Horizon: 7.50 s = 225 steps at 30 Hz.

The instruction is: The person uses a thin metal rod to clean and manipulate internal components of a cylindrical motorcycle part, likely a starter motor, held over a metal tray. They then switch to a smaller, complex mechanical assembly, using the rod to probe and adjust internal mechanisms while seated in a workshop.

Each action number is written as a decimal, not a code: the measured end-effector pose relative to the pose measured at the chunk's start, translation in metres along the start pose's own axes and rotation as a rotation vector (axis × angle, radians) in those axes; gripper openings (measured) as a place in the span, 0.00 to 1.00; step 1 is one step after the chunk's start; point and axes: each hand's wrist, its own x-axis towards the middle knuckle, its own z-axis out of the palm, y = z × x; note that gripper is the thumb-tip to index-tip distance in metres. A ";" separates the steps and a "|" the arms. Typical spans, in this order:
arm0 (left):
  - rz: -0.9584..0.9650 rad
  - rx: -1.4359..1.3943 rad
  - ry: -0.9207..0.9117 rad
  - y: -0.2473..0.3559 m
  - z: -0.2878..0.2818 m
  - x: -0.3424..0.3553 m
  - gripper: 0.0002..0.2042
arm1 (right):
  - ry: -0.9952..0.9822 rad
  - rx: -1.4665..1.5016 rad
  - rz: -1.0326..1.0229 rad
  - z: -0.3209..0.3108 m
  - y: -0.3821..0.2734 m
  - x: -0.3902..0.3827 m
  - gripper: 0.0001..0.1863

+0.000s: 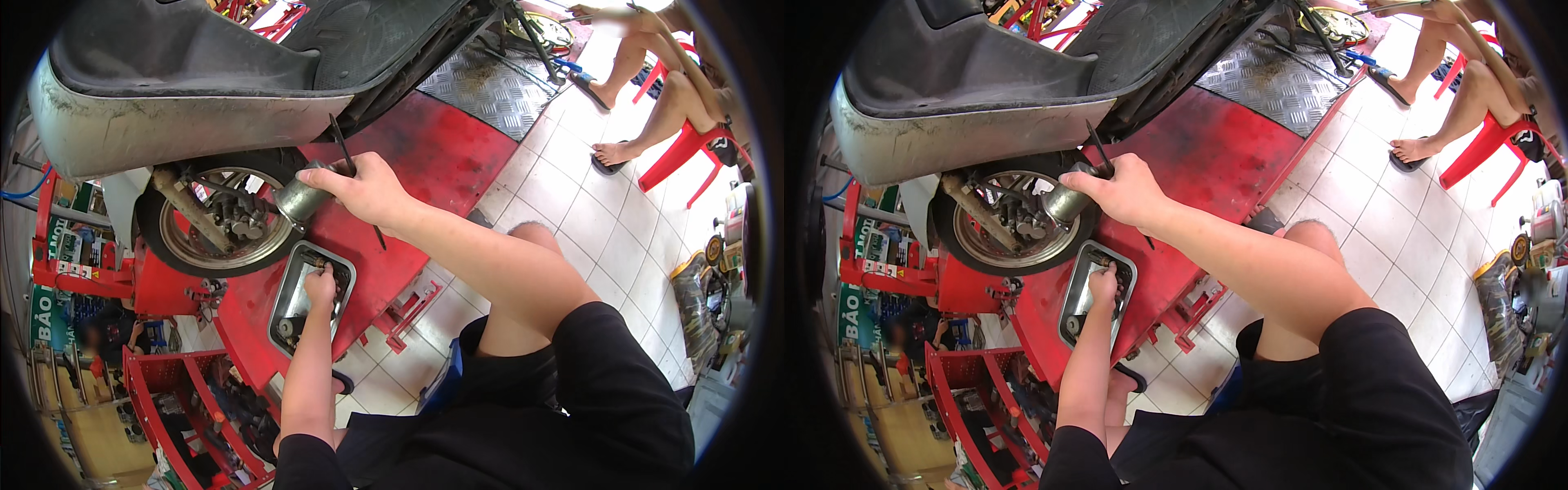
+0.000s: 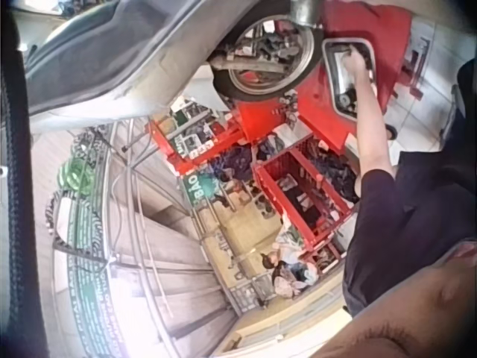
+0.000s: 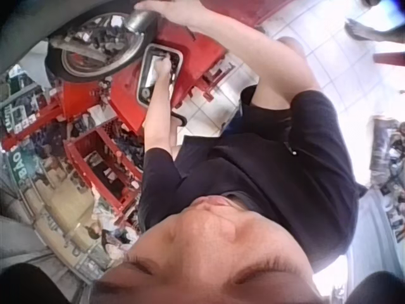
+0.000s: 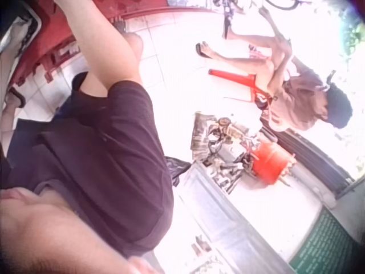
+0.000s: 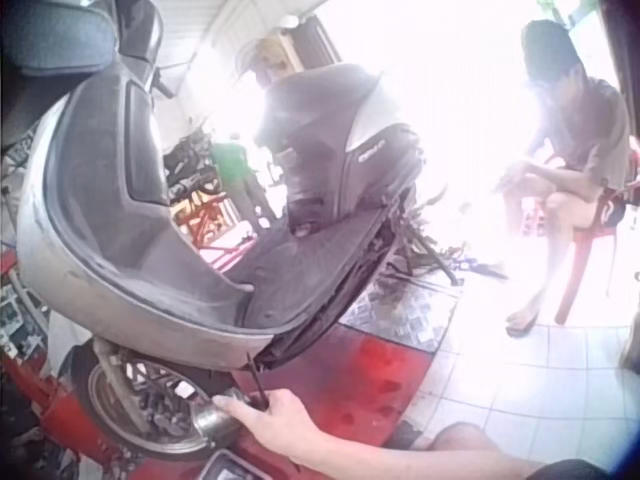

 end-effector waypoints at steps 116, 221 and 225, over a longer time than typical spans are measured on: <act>0.123 -0.447 -0.124 -0.028 -0.097 -0.066 0.25 | -0.305 -0.838 -0.438 0.018 0.034 -0.011 0.15; 0.301 -1.442 -0.422 -0.026 -0.137 -0.107 0.31 | -0.776 -1.139 -0.381 0.094 0.084 -0.057 0.18; 0.416 -1.322 -0.364 -0.030 -0.133 -0.107 0.32 | -0.799 -1.077 -0.303 0.094 0.083 -0.057 0.16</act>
